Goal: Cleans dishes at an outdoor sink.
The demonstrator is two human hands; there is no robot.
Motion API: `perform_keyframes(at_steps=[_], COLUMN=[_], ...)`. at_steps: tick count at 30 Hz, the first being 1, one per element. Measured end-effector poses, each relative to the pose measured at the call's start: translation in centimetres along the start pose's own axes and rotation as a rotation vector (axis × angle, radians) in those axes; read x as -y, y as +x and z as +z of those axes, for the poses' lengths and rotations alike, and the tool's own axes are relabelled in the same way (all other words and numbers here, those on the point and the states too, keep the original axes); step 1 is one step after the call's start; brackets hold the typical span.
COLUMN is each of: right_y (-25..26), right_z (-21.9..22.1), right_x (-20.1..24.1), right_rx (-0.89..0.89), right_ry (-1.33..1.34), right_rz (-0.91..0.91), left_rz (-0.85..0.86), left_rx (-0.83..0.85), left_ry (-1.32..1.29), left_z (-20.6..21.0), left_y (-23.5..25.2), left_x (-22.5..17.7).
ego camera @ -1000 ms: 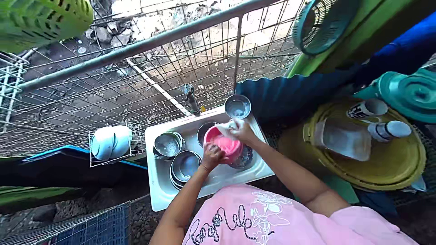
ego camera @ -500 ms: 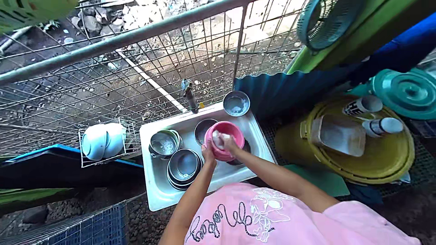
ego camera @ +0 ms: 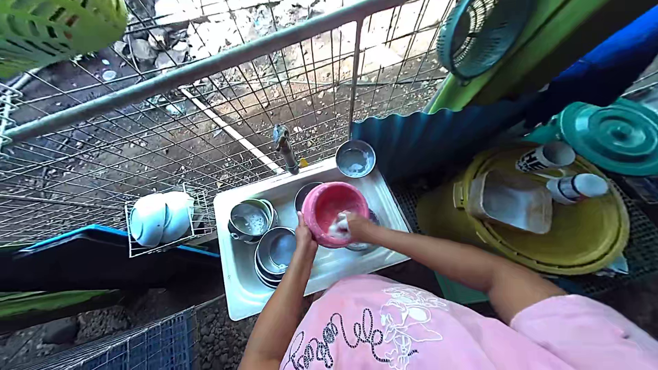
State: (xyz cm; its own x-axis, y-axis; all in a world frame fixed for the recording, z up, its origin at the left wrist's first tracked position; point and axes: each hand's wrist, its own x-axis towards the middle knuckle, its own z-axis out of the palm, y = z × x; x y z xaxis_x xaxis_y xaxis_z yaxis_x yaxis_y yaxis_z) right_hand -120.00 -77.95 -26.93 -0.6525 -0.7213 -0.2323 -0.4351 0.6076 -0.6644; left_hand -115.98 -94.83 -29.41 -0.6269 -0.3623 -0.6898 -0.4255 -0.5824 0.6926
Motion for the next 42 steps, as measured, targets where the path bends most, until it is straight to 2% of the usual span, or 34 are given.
perform_keyframes(at_steps=[1,3,6,8,10,11,13,14,16,19,21,23,25,28,30,33,34,37,39,40,42], right_y=[-0.1,1.3,3.3,2.2,0.8,0.9,2.5,3.4,4.2,2.7,1.1,0.2,0.7,2.5,4.1,5.6,5.6,3.2,2.0,2.1,3.0], right_z=[-1.1,-2.0,0.3,1.2,-0.2,-1.1,-1.1,-0.5,0.5,1.7,0.6,0.0,1.3,1.9,-1.4,-6.4,-6.1,-2.5,-1.6,-2.5,-5.4], right_x=[-0.7,-1.9,-0.2,0.5,-0.2,-0.9,-2.2,-1.9,0.3,0.8,1.5,3.7,5.3,5.6,5.1,2.1,1.2,4.0,5.3,4.6,1.6], right_rx=[0.060,-0.042,-0.349,-0.249,-0.013,0.015,-0.195,-0.293,-0.335,-0.151,-0.135,-0.361,-0.592,-0.696,-0.651,-0.425,-0.410,-0.426,-0.506,-0.510,-0.388], right_ry=[-0.139,-0.247,0.102,0.220,0.022,-0.105,-0.175,-0.099,0.151,0.455,0.596,0.506,0.269,0.046,0.124,0.501,0.503,0.154,0.067,0.127,0.528], right_rz=[0.040,0.074,0.002,-0.104,-0.112,-0.086,-0.086,-0.068,-0.026,0.008,0.082,0.040,-0.121,-0.264,-0.132,0.248,0.244,-0.098,-0.249,-0.233,-0.042], left_rz=[-0.010,-0.053,-0.067,0.002,0.044,0.053,0.045,0.034,0.029,0.038,0.048,0.091,0.231,0.481,0.571,0.570,0.583,0.634,0.717,0.746,0.887], left_rx=[0.002,0.026,0.036,0.018,-0.031,-0.046,-0.034,-0.014,0.008,-0.035,-0.039,-0.026,0.037,0.195,0.184,0.246,0.284,0.335,0.377,0.401,0.433], left_ry=[0.011,0.005,-0.025,0.017,0.089,0.114,0.114,0.099,0.082,0.144,0.174,0.204,0.297,0.377,0.531,0.771,0.843,0.961,0.977,0.993,0.909], left_z=[-0.3,0.3,1.6,0.8,-0.7,-1.0,-0.5,0.1,1.0,0.1,-0.3,0.1,0.7,1.0,1.5,1.2,1.0,0.5,-0.4,-0.7,-1.7], left_y=[-0.2,-1.0,-1.4,-0.6,-0.4,-0.5,-1.1,-1.3,-1.1,-0.1,0.2,-0.1,-1.2,-3.3,-4.3,-6.1,-6.4,-6.1,-6.2,-6.6,-7.2], left_x=[-0.1,0.5,1.2,-0.3,-2.0,-2.4,-1.8,-1.4,-1.2,-2.2,-2.9,-3.1,-2.8,-2.0,-2.7,-3.5,-3.7,-4.1,-3.9,-4.1,-4.0])
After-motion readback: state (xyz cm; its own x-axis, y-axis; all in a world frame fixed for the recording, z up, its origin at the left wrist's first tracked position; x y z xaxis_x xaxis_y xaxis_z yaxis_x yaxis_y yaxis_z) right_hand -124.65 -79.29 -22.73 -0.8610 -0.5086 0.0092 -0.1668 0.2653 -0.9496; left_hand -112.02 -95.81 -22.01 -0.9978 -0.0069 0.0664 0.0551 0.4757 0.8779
